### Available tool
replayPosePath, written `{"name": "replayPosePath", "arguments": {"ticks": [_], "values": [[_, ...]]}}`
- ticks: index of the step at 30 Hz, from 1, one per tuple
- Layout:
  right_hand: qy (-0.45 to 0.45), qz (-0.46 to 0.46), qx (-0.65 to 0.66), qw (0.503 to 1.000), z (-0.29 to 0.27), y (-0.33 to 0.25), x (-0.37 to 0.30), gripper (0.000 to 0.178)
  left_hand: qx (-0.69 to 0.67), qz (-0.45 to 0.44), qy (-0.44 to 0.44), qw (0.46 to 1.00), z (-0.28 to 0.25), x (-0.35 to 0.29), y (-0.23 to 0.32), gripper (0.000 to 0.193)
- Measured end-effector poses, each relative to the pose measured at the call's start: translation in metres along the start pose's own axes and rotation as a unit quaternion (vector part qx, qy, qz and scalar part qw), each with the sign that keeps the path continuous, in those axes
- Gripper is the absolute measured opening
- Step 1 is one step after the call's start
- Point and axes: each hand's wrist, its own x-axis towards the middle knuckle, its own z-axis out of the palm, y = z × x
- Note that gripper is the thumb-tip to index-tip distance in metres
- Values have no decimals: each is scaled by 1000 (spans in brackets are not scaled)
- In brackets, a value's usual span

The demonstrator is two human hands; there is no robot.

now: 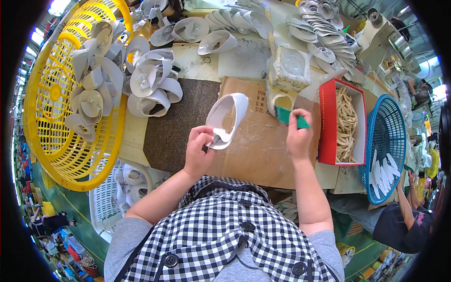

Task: The person applies adhesive to shoe uppers, dipping a small brush into a container of glue and brushing it along the edges of the shoe components by hand.

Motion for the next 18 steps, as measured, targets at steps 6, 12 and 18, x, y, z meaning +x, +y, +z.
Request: {"name": "replayPosePath", "arguments": {"ticks": [6, 12, 18], "values": [[11, 37, -48, 998, -5, 7, 29, 15, 201, -115, -136, 963, 2, -20, 2, 36], [-2, 32, -68, 997, 10, 14, 34, 16, -141, -366, -91, 916, 22, -10, -5, 34], [39, 103, 36, 993, -20, 38, 17, 17, -190, -403, 15, 895, 46, -16, -28, 29]]}}
